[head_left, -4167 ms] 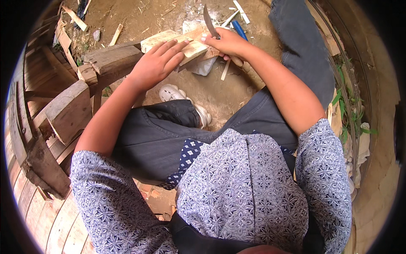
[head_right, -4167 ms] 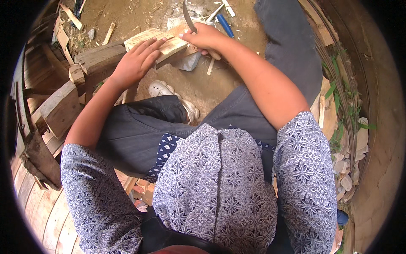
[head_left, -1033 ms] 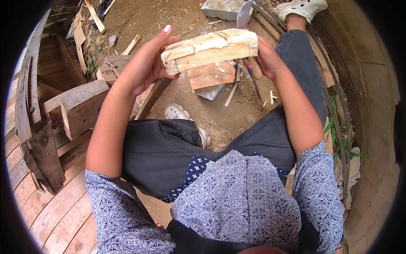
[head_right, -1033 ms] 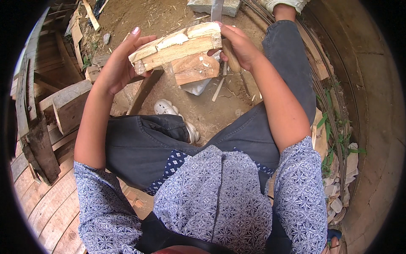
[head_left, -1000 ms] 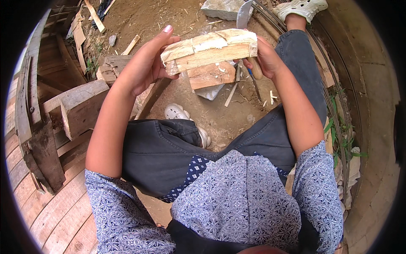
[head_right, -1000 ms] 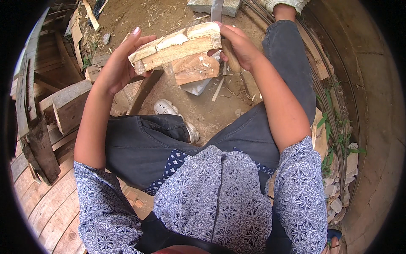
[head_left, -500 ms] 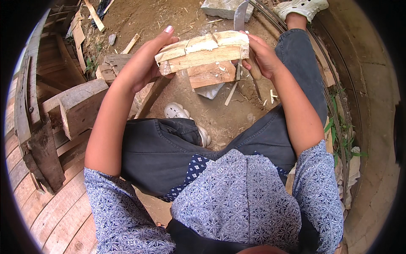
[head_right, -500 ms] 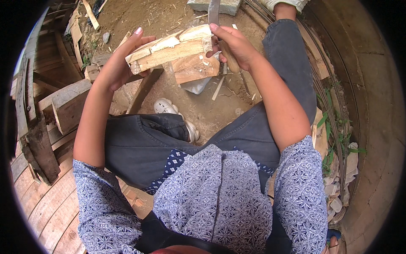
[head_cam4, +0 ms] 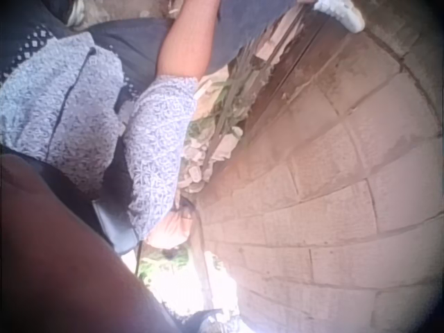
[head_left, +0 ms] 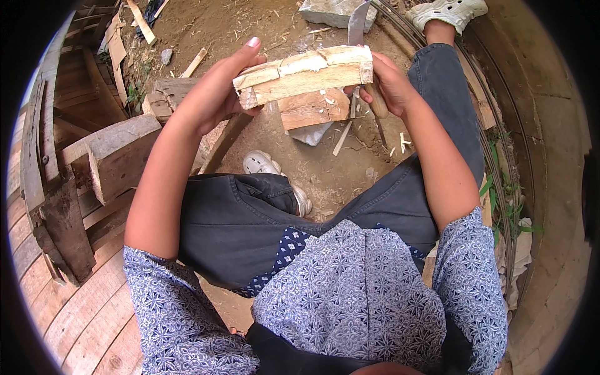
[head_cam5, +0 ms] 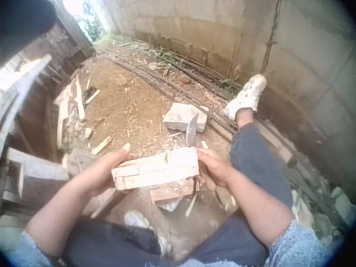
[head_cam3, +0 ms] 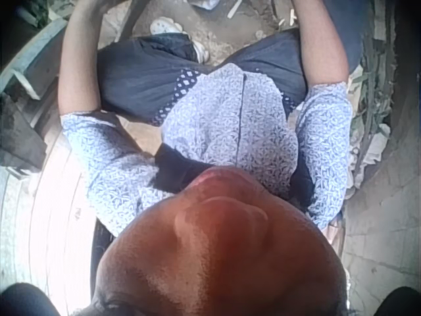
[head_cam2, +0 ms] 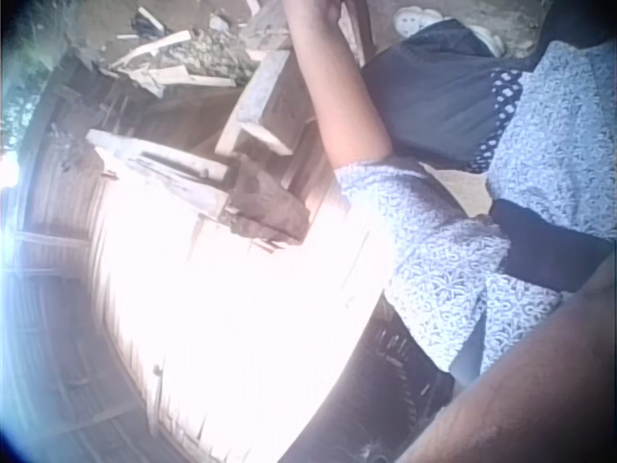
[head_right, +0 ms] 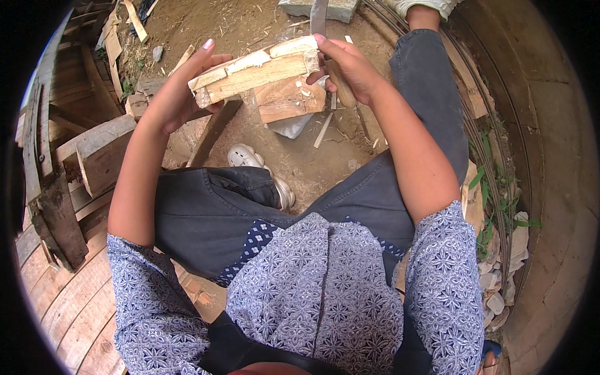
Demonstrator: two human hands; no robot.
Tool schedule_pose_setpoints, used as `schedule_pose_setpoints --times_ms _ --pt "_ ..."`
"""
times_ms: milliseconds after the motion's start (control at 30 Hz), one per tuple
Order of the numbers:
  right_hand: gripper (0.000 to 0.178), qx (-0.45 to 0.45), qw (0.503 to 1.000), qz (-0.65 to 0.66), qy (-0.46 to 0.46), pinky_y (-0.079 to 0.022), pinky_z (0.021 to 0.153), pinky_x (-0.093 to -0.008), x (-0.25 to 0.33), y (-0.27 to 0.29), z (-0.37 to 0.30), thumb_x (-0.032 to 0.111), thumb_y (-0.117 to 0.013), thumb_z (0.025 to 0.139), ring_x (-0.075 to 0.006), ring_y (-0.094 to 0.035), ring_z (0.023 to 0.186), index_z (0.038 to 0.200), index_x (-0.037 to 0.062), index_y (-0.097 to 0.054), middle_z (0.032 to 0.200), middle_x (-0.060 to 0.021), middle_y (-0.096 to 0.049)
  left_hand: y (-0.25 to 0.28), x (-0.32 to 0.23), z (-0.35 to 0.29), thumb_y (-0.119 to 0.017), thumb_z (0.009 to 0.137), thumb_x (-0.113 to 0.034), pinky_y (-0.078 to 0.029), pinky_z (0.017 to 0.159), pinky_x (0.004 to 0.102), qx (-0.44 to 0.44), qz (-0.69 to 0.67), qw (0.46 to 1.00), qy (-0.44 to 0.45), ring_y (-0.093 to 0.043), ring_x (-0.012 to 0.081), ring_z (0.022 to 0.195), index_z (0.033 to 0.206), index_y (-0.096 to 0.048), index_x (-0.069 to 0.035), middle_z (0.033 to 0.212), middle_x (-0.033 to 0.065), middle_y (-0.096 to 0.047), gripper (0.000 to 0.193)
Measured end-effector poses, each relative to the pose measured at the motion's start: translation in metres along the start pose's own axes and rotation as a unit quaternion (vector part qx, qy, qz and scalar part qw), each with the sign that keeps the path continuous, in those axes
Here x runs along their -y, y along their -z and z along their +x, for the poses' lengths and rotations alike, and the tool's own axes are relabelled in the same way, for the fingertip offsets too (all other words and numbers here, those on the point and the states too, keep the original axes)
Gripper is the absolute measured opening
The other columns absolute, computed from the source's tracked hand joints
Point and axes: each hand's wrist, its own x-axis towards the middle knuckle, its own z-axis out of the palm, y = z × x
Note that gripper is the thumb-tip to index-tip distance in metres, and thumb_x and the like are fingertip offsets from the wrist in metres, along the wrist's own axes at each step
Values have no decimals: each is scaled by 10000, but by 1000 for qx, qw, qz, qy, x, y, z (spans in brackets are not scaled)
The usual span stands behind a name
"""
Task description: The person sits on the ground and uses a knife to carve and shape a small wooden block. They repeatedly shave thin layers from the block, rotate it to work on different sides, and occasionally inspect the carved surface.
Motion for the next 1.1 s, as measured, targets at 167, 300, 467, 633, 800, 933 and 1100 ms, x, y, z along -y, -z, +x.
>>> schedule_pose_setpoints --times_ms 167,300,467,633,800,933,1100 --pt "554 -1 1000 0 3 -406 451 -216 -1 0 0 506 -495 1010 -168 -690 814 1209 -4 -578 1048 -108 -645 2 1 2 -486 920 -687 -490 690 306 6 -3 1000 2 -615 143 861 1348 -545 1 1043 76 -666 812" --pt "559 3 1000 1 4 -411 451 -215 -1 1 0 503 -488 1013 -171 -690 812 1220 -9 -573 1078 -122 -648 0 1 1 -484 921 -686 -496 690 310 -3 0 1000 -1 -615 141 838 1339 -554 -1 1017 70 -667 805" --pt "553 -3 1000 4 2 -417 446 -214 -2 1 1 501 -488 1014 -173 -689 812 1219 -6 -568 1072 -125 -647 0 1 2 -479 928 -679 -498 685 306 1 -2 1000 -4 -613 137 824 1327 -563 -7 1004 65 -668 786" --pt "548 -5 1000 7 3 -417 445 -211 0 0 0 502 -497 1010 -171 -690 817 1213 -1 -568 1050 -114 -642 -3 0 0 -482 932 -667 -488 685 302 -8 -4 1000 -3 -608 136 832 1329 -563 -11 1014 66 -665 771" --pt "551 5 1000 1 8 -416 449 -209 1 1 0 505 -506 1006 -158 -688 825 1214 -1 -569 1042 -104 -642 -3 -2 0 -487 933 -660 -483 693 308 -2 0 1000 -7 -601 137 846 1337 -551 -2 1023 71 -658 775" --pt "554 16 1000 10 7 -415 451 -209 0 3 0 502 -506 1007 -143 -682 815 1231 -1 -566 1049 -103 -644 -4 -3 -3 -488 932 -662 -486 709 317 0 8 1000 -17 -600 142 853 1342 -541 10 1031 75 -654 789" --pt "537 3 1000 12 21 -413 452 -208 0 -1 -1 483 -501 1015 -128 -671 796 1247 3 -564 1023 -91 -651 -4 -4 -3 -484 928 -679 -491 730 315 -11 12 1000 -21 -601 146 856 1337 -545 3 1029 74 -650 798"
